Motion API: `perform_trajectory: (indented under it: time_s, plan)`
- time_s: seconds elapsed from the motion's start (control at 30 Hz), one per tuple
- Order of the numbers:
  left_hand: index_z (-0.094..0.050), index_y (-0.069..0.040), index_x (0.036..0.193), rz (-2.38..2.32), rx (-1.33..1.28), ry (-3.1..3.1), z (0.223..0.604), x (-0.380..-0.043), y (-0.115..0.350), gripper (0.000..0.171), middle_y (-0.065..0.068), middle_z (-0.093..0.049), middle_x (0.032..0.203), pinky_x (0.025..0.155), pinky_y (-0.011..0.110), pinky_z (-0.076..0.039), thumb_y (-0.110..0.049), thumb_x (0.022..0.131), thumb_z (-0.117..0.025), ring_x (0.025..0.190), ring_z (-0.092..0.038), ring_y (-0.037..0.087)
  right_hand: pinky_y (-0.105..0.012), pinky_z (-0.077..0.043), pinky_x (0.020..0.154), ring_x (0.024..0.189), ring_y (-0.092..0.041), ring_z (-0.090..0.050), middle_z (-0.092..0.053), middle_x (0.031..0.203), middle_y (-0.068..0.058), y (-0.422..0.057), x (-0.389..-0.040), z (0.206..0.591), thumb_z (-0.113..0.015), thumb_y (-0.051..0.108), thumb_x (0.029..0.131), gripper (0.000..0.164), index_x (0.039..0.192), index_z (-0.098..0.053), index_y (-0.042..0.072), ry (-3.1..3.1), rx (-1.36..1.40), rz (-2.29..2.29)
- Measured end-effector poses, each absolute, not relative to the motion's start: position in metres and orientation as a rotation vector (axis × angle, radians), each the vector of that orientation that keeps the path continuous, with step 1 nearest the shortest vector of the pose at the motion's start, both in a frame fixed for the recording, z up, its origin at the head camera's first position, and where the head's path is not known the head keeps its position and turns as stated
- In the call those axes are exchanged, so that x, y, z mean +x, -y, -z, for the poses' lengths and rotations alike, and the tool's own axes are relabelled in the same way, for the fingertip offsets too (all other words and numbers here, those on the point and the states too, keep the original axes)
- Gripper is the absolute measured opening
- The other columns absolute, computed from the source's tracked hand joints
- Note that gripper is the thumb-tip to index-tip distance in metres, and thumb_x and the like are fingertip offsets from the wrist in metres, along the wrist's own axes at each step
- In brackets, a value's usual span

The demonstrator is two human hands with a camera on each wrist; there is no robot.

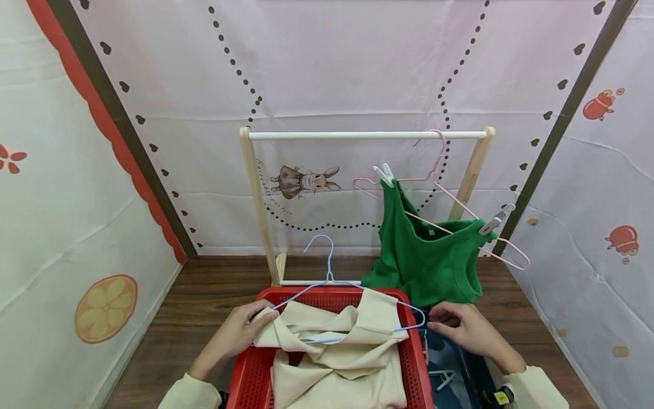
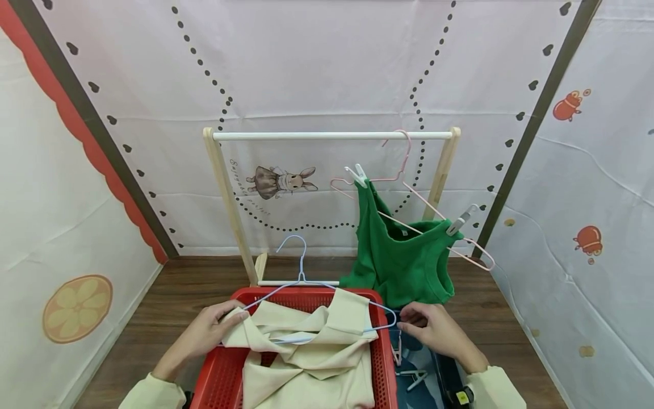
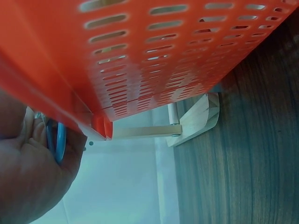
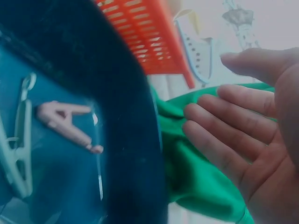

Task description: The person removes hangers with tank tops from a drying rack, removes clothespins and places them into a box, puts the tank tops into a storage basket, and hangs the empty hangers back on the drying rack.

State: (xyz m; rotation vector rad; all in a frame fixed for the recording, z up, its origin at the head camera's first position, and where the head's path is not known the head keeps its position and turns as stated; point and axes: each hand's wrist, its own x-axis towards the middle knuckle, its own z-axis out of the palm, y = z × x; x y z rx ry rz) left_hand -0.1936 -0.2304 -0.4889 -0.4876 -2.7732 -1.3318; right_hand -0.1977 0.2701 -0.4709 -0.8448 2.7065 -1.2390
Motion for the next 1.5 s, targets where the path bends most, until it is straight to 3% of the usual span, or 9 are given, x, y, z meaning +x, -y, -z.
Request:
perform_trajectory:
  time_s: [0.23,0.53,1.0,1.33,1.5]
  plan:
    - [-0.070,-0.022,0.099,1.334,-0.512,2.781,0.487,-0.194,0.231,0.016,-0.007,-0.065,0.086,0.065,0.024,-0.048,-0.036,0.098,-0.062,0.073,-0.057,0.005,-0.025,-0.057,0.071,0.081,-0.002,-0.065,-0.071,0.093,0.005,-0.254,-0.204,0.462,-0.069,0.016,0.094,0.007,0.100,-0.070,0.013,-2.874,-0.875,1.209]
    - [-0.069,-0.022,0.099,1.321,-0.554,2.772,0.484,-0.192,0.230,0.015,-0.007,-0.065,0.084,0.064,0.024,-0.048,-0.034,0.099,-0.060,0.071,-0.056,0.005,-0.027,-0.057,0.074,0.084,-0.004,-0.065,-0.071,0.094,0.007,-0.224,-0.216,0.450,-0.069,0.016,0.094,0.008,0.100,-0.072,0.011,-2.897,-0.946,1.286]
    - [-0.071,-0.019,0.099,1.352,-0.586,2.715,0.479,-0.188,0.226,0.014,-0.009,-0.065,0.085,0.064,0.023,-0.047,-0.030,0.098,-0.062,0.073,-0.055,0.004,-0.030,-0.058,0.076,0.086,-0.008,-0.067,-0.073,0.099,0.000,-0.183,-0.227,0.438,-0.067,0.014,0.095,0.013,0.105,-0.072,0.008,-2.839,-1.091,1.356]
    - [-0.071,-0.016,0.101,1.295,-0.607,2.717,0.474,-0.186,0.225,0.017,-0.010,-0.065,0.085,0.066,0.023,-0.047,-0.031,0.098,-0.063,0.074,-0.056,0.004,-0.042,-0.055,0.090,0.111,-0.027,-0.066,-0.068,0.122,-0.014,-0.158,-0.233,0.436,-0.055,0.016,0.102,0.030,0.126,-0.064,0.001,-2.712,-1.165,1.250]
    - [-0.070,-0.016,0.102,1.277,-0.638,2.725,0.472,-0.185,0.225,0.018,-0.009,-0.067,0.088,0.067,0.023,-0.048,-0.031,0.098,-0.062,0.076,-0.057,0.004,-0.034,-0.057,0.086,0.104,-0.021,-0.067,-0.070,0.118,-0.013,-0.147,-0.234,0.434,-0.056,0.016,0.102,0.030,0.126,-0.064,0.000,-2.671,-1.184,1.206]
